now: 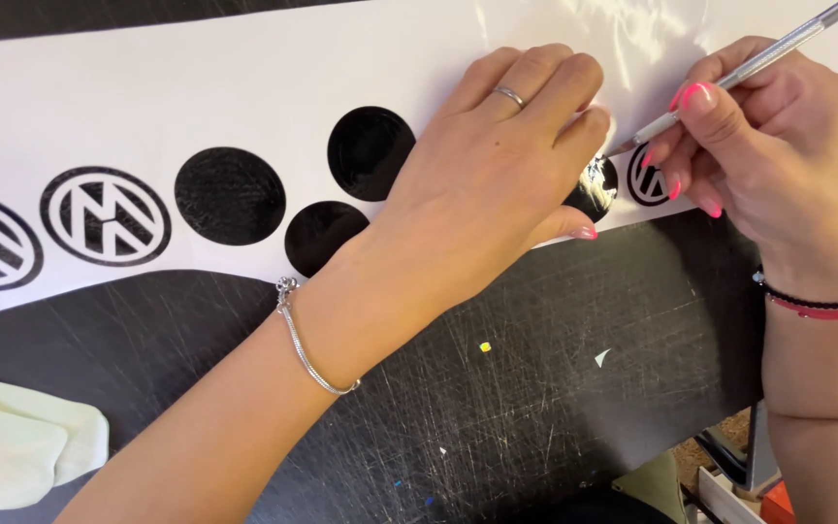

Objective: Using a precision craft knife to remove excess vinyl from a sheet of cut decals, specifically circular shapes and logos.

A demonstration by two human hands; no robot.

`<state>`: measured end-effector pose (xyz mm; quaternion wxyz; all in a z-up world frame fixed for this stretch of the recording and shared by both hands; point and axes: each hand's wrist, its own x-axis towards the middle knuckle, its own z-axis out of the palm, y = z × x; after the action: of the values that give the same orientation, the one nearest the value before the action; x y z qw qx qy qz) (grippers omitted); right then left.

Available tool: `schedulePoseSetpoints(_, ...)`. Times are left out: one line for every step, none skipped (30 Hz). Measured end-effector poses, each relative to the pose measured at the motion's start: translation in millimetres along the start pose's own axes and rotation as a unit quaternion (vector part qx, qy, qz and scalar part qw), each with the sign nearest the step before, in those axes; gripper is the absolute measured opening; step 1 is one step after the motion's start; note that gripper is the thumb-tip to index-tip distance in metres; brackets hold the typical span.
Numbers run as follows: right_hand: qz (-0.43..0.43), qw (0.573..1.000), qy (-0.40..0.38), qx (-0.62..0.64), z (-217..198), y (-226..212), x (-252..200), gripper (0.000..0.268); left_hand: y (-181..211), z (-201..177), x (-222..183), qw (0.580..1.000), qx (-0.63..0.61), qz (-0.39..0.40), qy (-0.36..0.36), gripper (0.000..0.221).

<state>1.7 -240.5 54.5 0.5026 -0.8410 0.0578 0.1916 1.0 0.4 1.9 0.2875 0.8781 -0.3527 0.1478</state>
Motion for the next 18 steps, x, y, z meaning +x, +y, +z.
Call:
schedulePoseSetpoints(-0.002, 1.000, -0.003, -0.002, 0, 1, 0, 0.028, 0, 0, 0, 1.000, 0.003, 0.000, -0.002, 0.085)
schedulePoseSetpoints(-0.002, 1.000, -0.002, -0.001, 1, -1, 0, 0.028, 0, -1, 1, 1.000, 0.003, 0.001, -0.003, 0.085)
schedulePoseSetpoints(-0.011, 1.000, -0.003, -0.007, 2, -3, 0, 0.030, 0, -2, 1, 1.000, -0.003, 0.001, -0.006, 0.085)
schedulePoseSetpoints(-0.020, 1.000, -0.003, -0.012, 3, -4, -1, 0.032, 0, -3, 2, 1.000, -0.009, 0.001, -0.009, 0.085)
schedulePoseSetpoints(-0.019, 1.000, -0.002, -0.012, 3, -5, -1, 0.032, 0, -4, 2, 1.000, -0.009, 0.002, -0.010, 0.085)
schedulePoseSetpoints(-0.018, 1.000, -0.006, -0.010, 3, -6, -1, 0.032, 0, -4, 3, 1.000, -0.016, 0.001, -0.011, 0.084)
schedulePoseSetpoints(-0.016, 1.000, -0.010, -0.009, 3, -6, -1, 0.032, 1, -5, 3, 1.000, -0.022, -0.001, -0.013, 0.082)
schedulePoseSetpoints(-0.015, 1.000, -0.008, -0.009, 2, -5, -1, 0.032, 1, -5, 3, 1.000, -0.023, 0.001, -0.014, 0.082)
schedulePoseSetpoints(-0.012, 1.000, -0.002, -0.002, 2, -4, -2, 0.031, 1, -5, 4, 0.999, -0.025, 0.000, -0.020, 0.084)
schedulePoseSetpoints(-0.008, 1.000, 0.003, 0.003, 1, -3, -2, 0.031, 1, -5, 4, 0.999, -0.026, -0.001, -0.026, 0.085)
schedulePoseSetpoints(-0.006, 1.000, 0.004, 0.003, 0, -1, -3, 0.031, 1, -6, 5, 0.999, -0.028, 0.000, -0.027, 0.085)
schedulePoseSetpoints(-0.011, 1.000, 0.010, 0.025, -2, 1, -3, 0.027, 1, -6, 5, 1.000, -0.015, 0.002, -0.024, 0.086)
schedulePoseSetpoints(-0.016, 0.999, 0.016, 0.047, -2, 3, -4, 0.023, 1, -7, 4, 1.000, -0.001, 0.004, -0.022, 0.087)
schedulePoseSetpoints(-0.015, 0.999, 0.013, 0.045, -5, 11, -7, 0.023, 1, -5, 4, 1.000, -0.002, 0.000, -0.021, 0.087)
schedulePoseSetpoints(-0.093, 0.995, 0.024, 0.004, -8, 19, -11, 0.027, 0, -3, 2, 1.000, 0.014, 0.011, -0.011, 0.090)
schedulePoseSetpoints(-0.171, 0.984, 0.033, -0.034, -10, 27, -13, 0.036, 0, -2, 0, 0.999, 0.032, 0.019, -0.001, 0.094)
schedulePoseSetpoints(-0.171, 0.984, 0.026, -0.036, -27, 52, -21, 0.036, 1, 0, -1, 0.999, 0.033, 0.012, -0.001, 0.094)
schedulePoseSetpoints(-0.226, 0.972, 0.027, -0.051, -43, 77, -29, 0.018, 2, 0, -3, 0.999, 0.044, 0.015, 0.005, 0.088)
